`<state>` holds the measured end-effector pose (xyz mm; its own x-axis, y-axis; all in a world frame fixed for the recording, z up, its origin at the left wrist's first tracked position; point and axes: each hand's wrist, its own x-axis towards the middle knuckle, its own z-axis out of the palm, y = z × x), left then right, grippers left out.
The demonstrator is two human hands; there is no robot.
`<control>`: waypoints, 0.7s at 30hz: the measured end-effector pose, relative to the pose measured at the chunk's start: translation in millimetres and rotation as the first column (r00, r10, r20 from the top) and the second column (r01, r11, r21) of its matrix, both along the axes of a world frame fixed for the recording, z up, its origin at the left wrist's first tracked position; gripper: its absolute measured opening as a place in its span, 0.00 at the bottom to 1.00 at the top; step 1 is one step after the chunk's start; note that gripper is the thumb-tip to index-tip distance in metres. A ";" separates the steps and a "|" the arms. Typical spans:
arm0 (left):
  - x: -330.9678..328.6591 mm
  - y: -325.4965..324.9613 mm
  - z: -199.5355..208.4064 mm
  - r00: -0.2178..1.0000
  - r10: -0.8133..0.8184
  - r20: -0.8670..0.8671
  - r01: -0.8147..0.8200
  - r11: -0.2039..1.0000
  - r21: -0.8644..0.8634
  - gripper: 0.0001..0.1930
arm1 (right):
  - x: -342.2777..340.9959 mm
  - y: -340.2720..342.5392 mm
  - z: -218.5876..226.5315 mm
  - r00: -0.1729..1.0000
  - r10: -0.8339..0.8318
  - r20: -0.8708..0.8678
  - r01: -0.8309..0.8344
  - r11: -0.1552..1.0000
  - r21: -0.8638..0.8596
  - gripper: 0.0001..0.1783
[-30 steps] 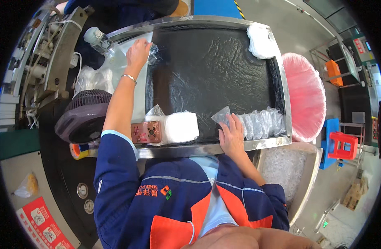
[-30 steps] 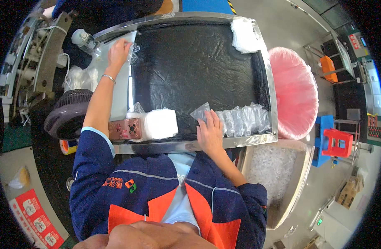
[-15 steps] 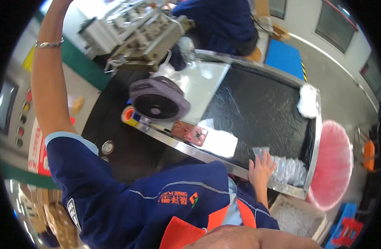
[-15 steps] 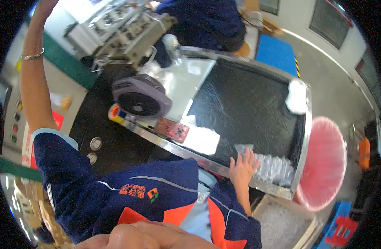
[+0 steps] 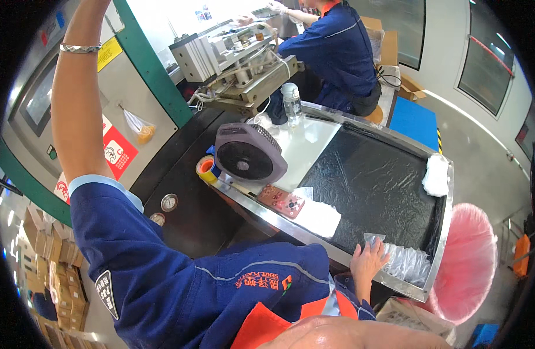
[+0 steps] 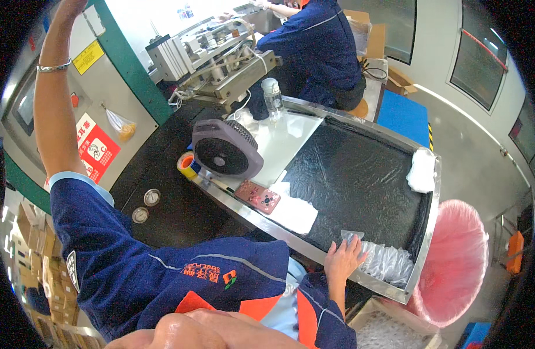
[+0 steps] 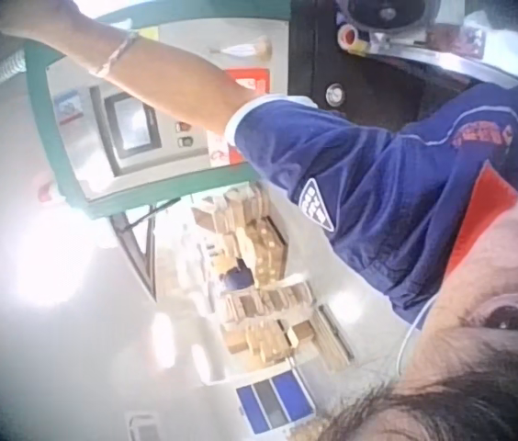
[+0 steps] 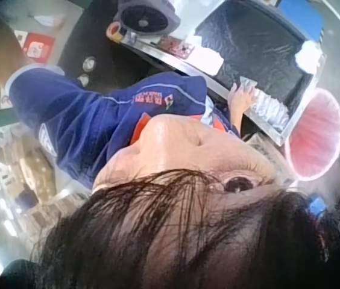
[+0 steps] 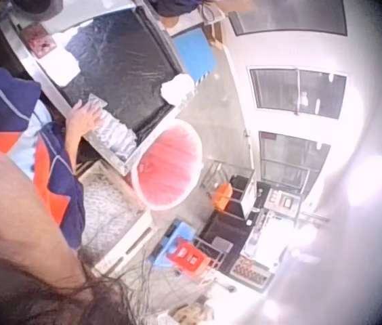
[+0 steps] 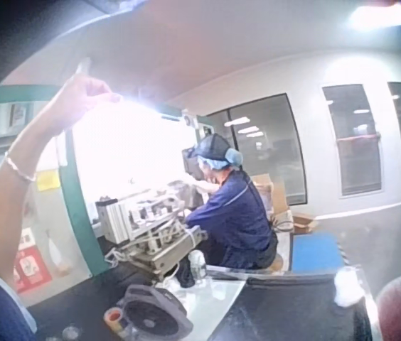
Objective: The person inserts plastic bottles into small plastic sleeves by hand and places the packaged bottles into a cardboard box. The person then inserts more bottles into plastic sleeves and arranges them on the table.
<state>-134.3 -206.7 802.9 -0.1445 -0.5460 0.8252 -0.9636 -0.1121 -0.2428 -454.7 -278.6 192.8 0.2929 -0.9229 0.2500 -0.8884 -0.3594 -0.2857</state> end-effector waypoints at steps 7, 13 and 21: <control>-10.2 -14.5 -5.1 0.998 0.060 -0.005 -0.060 0.998 -0.024 0.11 | -1.2 4.8 -4.5 0.999 -0.041 0.014 0.041 0.999 0.005 0.23; 0.5 -21.5 6.8 0.959 -0.040 -0.281 0.053 0.998 0.039 0.10 | -3.8 6.7 -2.0 0.998 -0.063 0.027 0.063 0.998 0.015 0.22; 83.6 -20.4 60.8 0.884 -0.366 -0.289 0.406 0.910 0.088 0.10 | 1.8 6.6 -3.3 0.998 -0.032 0.054 0.031 0.999 0.011 0.22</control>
